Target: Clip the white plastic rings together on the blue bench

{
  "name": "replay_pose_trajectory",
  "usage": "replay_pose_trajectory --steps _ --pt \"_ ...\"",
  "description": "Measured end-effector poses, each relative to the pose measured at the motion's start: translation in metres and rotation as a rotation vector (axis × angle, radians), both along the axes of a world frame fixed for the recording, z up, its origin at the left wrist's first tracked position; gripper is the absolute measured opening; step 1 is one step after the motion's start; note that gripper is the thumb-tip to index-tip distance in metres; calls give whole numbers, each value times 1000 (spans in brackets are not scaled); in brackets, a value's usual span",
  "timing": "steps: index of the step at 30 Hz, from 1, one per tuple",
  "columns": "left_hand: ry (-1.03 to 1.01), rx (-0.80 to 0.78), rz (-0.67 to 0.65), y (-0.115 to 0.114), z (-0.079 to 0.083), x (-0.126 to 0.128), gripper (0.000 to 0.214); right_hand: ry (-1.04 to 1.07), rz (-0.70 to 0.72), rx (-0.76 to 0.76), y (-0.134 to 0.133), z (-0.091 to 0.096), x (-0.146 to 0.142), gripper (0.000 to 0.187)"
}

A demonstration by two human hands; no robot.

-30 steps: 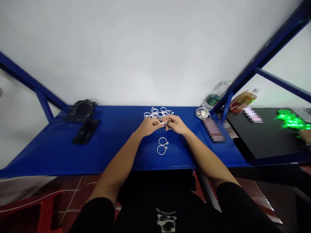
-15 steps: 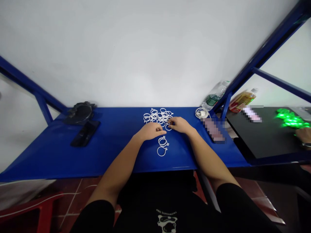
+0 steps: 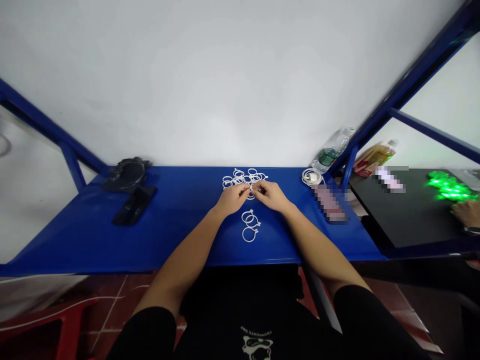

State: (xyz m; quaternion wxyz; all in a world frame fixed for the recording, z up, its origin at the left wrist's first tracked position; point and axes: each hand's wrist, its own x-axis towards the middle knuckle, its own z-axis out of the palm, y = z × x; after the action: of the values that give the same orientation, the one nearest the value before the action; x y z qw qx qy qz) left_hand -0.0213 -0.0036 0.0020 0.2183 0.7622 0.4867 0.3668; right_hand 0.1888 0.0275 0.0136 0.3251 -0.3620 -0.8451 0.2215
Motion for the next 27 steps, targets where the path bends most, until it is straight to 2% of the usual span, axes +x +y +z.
replay_pose_trajectory --steps 4,15,21,27 --pt "36 57 5 -1 3 -1 21 -11 29 -35 -3 -2 -3 22" --pt "84 -9 -31 -3 4 -1 19 -30 95 -48 0 -2 1 21" --pt "127 10 -53 -4 8 -1 16 -17 111 -25 0 0 2 18" --pt "169 22 -93 -5 7 2 18 -41 103 -67 0 -4 -1 17"
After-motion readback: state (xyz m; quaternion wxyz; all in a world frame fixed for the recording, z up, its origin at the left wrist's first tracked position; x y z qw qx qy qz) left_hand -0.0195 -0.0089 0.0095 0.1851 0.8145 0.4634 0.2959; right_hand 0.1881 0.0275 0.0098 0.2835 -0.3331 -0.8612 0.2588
